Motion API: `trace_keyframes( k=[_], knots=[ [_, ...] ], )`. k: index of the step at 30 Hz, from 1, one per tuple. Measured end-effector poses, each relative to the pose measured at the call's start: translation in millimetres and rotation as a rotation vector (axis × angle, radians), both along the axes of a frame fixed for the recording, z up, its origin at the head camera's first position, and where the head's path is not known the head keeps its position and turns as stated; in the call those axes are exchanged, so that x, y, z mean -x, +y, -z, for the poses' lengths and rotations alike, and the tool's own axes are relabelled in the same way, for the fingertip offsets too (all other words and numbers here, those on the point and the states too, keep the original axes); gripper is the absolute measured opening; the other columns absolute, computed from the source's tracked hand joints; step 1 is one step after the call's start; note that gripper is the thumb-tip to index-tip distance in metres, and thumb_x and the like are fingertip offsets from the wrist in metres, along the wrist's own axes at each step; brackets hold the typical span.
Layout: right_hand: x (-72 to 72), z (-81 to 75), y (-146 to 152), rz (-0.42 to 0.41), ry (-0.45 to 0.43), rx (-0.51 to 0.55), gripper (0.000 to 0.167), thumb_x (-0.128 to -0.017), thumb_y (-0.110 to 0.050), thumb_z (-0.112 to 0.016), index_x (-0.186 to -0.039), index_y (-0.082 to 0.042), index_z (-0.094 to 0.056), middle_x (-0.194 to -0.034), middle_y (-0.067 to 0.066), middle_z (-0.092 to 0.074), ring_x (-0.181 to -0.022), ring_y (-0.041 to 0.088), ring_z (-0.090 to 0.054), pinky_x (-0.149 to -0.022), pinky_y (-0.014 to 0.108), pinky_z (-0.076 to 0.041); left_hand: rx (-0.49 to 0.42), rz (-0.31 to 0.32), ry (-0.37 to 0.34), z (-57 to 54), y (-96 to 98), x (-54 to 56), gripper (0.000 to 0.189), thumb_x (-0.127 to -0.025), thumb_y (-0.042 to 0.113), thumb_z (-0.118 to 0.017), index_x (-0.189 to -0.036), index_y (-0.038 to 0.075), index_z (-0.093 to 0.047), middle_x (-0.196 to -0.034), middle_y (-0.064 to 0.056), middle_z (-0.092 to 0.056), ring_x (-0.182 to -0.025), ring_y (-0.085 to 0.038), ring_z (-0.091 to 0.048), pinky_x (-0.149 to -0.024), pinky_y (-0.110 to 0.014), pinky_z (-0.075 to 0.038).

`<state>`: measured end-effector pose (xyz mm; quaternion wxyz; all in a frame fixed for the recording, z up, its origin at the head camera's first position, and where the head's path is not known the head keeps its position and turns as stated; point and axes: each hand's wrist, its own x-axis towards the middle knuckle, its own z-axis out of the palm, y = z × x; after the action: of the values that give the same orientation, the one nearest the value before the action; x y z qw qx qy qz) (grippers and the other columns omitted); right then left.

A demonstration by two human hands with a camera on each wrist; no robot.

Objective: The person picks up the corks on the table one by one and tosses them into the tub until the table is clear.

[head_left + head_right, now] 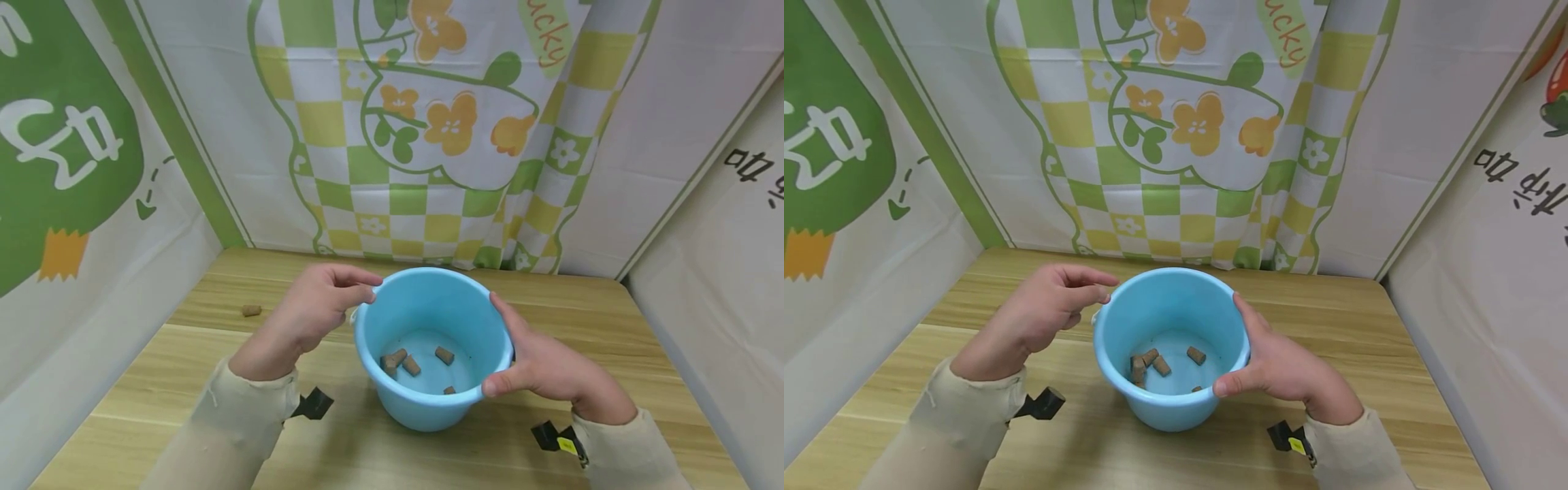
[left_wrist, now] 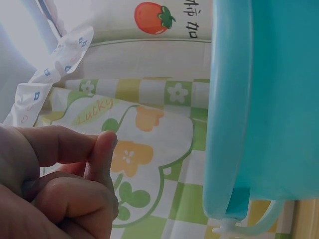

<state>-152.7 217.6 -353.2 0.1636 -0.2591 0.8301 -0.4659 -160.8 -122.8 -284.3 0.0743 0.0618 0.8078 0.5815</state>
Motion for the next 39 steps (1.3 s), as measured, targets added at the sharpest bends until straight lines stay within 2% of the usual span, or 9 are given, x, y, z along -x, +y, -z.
trace_keyframes(
  k=[6,11,16,20,25,29,33,37,39],
  knots=[
    [0.4,0.0,0,0.0,-0.001,-0.005,0.132,-0.075,-0.032,-0.09,-0.159,-0.024,0.012,-0.151,0.021,-0.03,-0.121,0.038,-0.049,-0.09,0.046,-0.046,-0.085,-0.008,0.001,0.2,-14.0,5.0,0.025,-0.092,0.006,-0.067,-0.115,-0.002,-0.071,-0.111,-0.014,-0.066,-0.044,-0.007,-0.031,-0.044,-0.02,-0.029],
    [0.7,0.1,-1,-0.001,0.003,-0.007,0.132,-0.075,-0.032,-0.09,-0.159,-0.024,0.012,-0.152,0.021,-0.028,-0.123,0.038,-0.047,-0.091,0.047,-0.046,-0.18,-0.089,0.013,-7.0,-41.8,8.7,0.027,-0.095,0.008,-0.066,-0.119,-0.004,-0.067,-0.087,-0.004,-0.061,-0.043,-0.005,-0.026,-0.042,-0.02,-0.026],
    [0.3,0.1,-1,-0.006,0.002,0.012,0.132,-0.075,-0.03,-0.09,-0.159,-0.024,0.012,-0.152,0.021,-0.027,-0.123,0.039,-0.047,-0.091,0.047,-0.046,-0.218,-0.161,-0.008,-12.4,-77.3,11.5,0.028,-0.096,0.019,-0.069,-0.12,0.006,-0.066,-0.067,0.006,-0.053,-0.044,-0.009,-0.019,-0.039,-0.025,-0.018],
    [0.3,-0.1,-1,-0.007,0.003,0.015,0.132,-0.075,-0.029,-0.09,-0.159,-0.024,0.012,-0.153,0.021,-0.027,-0.123,0.04,-0.047,-0.091,0.047,-0.046,-0.302,-0.16,-0.031,-7.8,-102.5,16.2,0.024,-0.096,0.022,-0.07,-0.118,0.013,-0.066,-0.076,0.004,-0.059,-0.047,-0.014,-0.016,-0.042,-0.03,-0.013],
    [0.3,0.3,0,0.0,0.0,0.0,0.133,-0.075,-0.031,-0.09,-0.159,-0.023,0.013,-0.152,0.022,-0.028,-0.122,0.039,-0.047,-0.091,0.047,-0.046,-0.455,-0.146,-0.008,8.2,-121.9,25.8,0.016,-0.097,0.014,-0.068,-0.113,0.013,-0.068,-0.099,-0.002,-0.067,-0.045,-0.009,-0.023,-0.044,-0.027,-0.018],
    [0.8,1.4,1,-0.001,-0.003,0.004,0.133,-0.075,-0.031,-0.09,-0.159,-0.024,0.013,-0.152,0.022,-0.028,-0.123,0.039,-0.047,-0.091,0.047,-0.046,-0.496,-0.169,-0.051,22.9,-137.0,33.5,0.033,-0.097,0.018,-0.069,-0.128,0.011,-0.061,-0.109,-0.002,-0.068,-0.045,-0.007,-0.023,-0.043,-0.023,-0.022],
    [1.4,2.2,0,-0.008,-0.004,0.012,0.132,-0.075,-0.031,-0.09,-0.159,-0.025,0.012,-0.152,0.021,-0.027,-0.123,0.038,-0.047,-0.092,0.047,-0.046,-0.38,-0.264,-0.147,38.2,-157.7,39.8,0.069,-0.093,0.037,-0.071,-0.153,0.02,-0.041,-0.123,0.004,-0.055,-0.046,-0.007,-0.025,-0.04,-0.024,-0.024],
    [1.1,1.3,0,-0.001,-0.004,0.003,0.132,-0.075,-0.031,-0.09,-0.159,-0.025,0.012,-0.152,0.021,-0.028,-0.122,0.037,-0.048,-0.091,0.047,-0.046,-0.204,-0.355,-0.231,63.0,-178.1,51.0,0.083,-0.09,0.048,-0.072,-0.159,0.032,-0.029,-0.093,0.01,-0.049,-0.045,-0.007,-0.029,-0.037,-0.025,-0.026],
    [0.8,0.5,1,0.005,0.0,-0.002,0.132,-0.075,-0.031,-0.09,-0.159,-0.024,0.012,-0.152,0.021,-0.029,-0.122,0.037,-0.048,-0.09,0.046,-0.046,-0.153,-0.386,-0.26,79.1,-185.9,56.9,0.083,-0.091,0.047,-0.071,-0.159,0.033,-0.025,-0.092,0.009,-0.05,-0.044,-0.007,-0.029,-0.037,-0.025,-0.028]
  ],
)
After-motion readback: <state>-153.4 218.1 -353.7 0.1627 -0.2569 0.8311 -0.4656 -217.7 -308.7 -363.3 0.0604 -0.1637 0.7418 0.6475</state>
